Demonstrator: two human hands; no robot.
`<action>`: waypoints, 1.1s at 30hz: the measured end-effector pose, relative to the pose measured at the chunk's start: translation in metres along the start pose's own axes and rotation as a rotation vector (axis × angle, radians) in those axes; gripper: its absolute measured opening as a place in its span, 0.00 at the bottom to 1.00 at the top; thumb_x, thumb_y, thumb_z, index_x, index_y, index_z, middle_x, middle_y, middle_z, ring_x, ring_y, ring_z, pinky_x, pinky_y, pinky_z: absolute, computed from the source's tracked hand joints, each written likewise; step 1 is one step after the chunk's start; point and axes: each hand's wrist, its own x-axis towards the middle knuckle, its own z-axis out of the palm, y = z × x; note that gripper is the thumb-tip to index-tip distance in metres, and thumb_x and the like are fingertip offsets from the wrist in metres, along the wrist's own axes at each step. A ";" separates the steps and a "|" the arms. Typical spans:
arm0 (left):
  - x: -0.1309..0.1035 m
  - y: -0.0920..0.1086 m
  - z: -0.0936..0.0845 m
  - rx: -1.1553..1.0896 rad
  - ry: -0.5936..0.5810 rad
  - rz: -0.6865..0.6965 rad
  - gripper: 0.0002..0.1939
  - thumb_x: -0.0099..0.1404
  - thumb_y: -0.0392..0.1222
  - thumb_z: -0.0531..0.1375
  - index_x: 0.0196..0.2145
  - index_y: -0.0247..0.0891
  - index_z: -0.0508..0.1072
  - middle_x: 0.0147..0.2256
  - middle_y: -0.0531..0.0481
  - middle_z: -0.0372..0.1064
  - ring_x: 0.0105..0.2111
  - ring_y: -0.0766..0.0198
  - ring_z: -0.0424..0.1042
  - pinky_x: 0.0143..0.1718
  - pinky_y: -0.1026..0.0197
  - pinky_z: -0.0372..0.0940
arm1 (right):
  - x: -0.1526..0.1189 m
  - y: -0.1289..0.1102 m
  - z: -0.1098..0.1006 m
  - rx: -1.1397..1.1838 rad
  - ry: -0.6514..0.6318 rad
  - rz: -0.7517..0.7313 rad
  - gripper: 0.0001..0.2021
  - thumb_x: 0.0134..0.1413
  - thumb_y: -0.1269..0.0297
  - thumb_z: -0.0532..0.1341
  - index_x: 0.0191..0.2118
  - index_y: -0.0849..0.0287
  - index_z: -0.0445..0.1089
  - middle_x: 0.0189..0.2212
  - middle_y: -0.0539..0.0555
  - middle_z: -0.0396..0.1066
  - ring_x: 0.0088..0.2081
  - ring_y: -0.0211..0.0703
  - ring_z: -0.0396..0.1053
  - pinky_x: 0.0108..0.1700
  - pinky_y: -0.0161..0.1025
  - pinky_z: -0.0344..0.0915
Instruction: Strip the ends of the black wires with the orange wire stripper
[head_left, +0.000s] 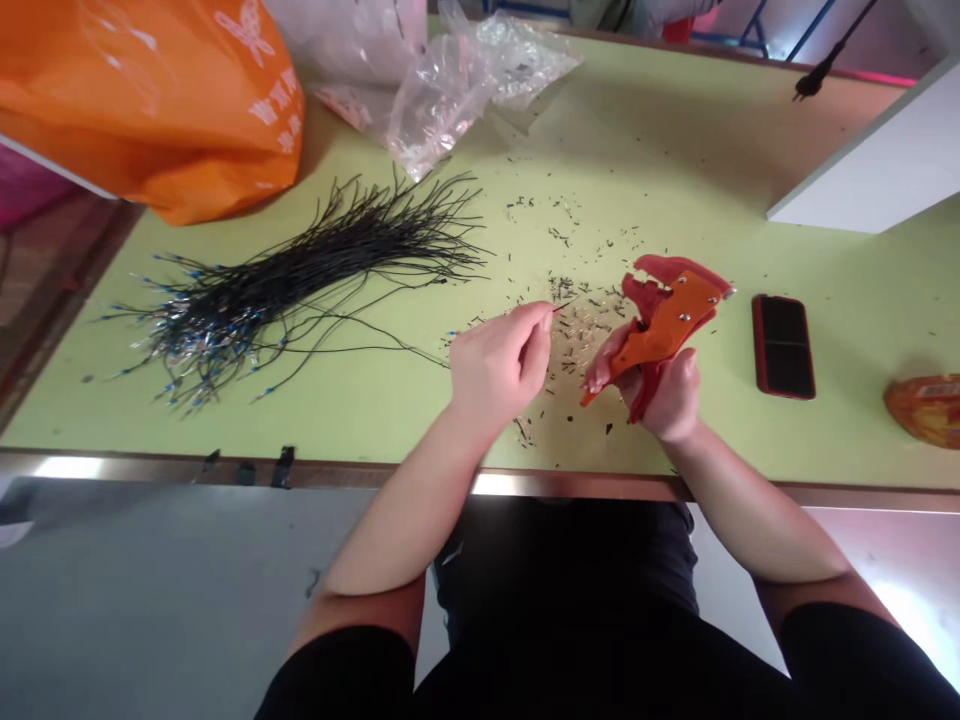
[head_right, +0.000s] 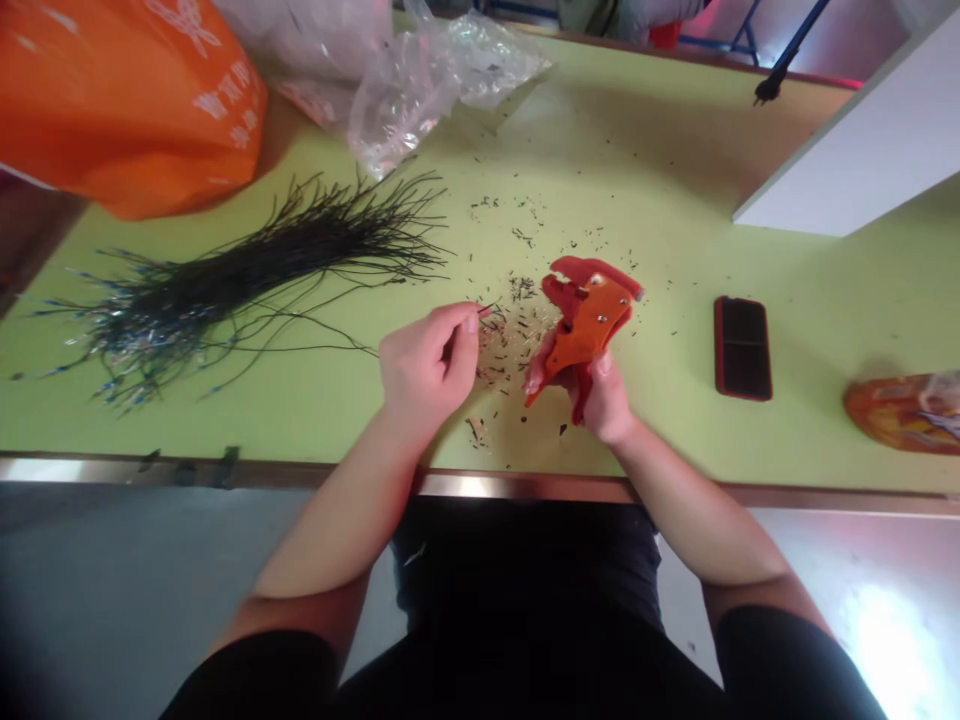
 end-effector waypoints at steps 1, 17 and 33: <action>-0.001 0.003 0.001 0.014 -0.001 0.039 0.11 0.80 0.37 0.56 0.43 0.38 0.79 0.31 0.51 0.82 0.23 0.71 0.72 0.27 0.65 0.62 | -0.001 0.003 0.003 0.007 -0.019 0.009 0.34 0.58 0.23 0.63 0.41 0.54 0.76 0.27 0.52 0.75 0.28 0.49 0.75 0.31 0.47 0.78; -0.004 0.022 0.003 0.023 -0.069 0.120 0.10 0.75 0.33 0.57 0.34 0.40 0.71 0.22 0.57 0.70 0.21 0.70 0.63 0.24 0.62 0.50 | -0.009 0.031 -0.005 -0.155 -0.153 0.088 0.45 0.59 0.15 0.49 0.48 0.54 0.79 0.39 0.60 0.79 0.39 0.56 0.81 0.38 0.52 0.85; -0.011 0.021 0.008 0.025 -0.130 0.030 0.12 0.75 0.38 0.56 0.32 0.40 0.70 0.19 0.56 0.64 0.20 0.69 0.60 0.24 0.61 0.47 | -0.008 0.036 -0.015 -0.209 -0.140 0.119 0.48 0.59 0.15 0.49 0.60 0.53 0.75 0.49 0.62 0.80 0.47 0.58 0.82 0.43 0.51 0.84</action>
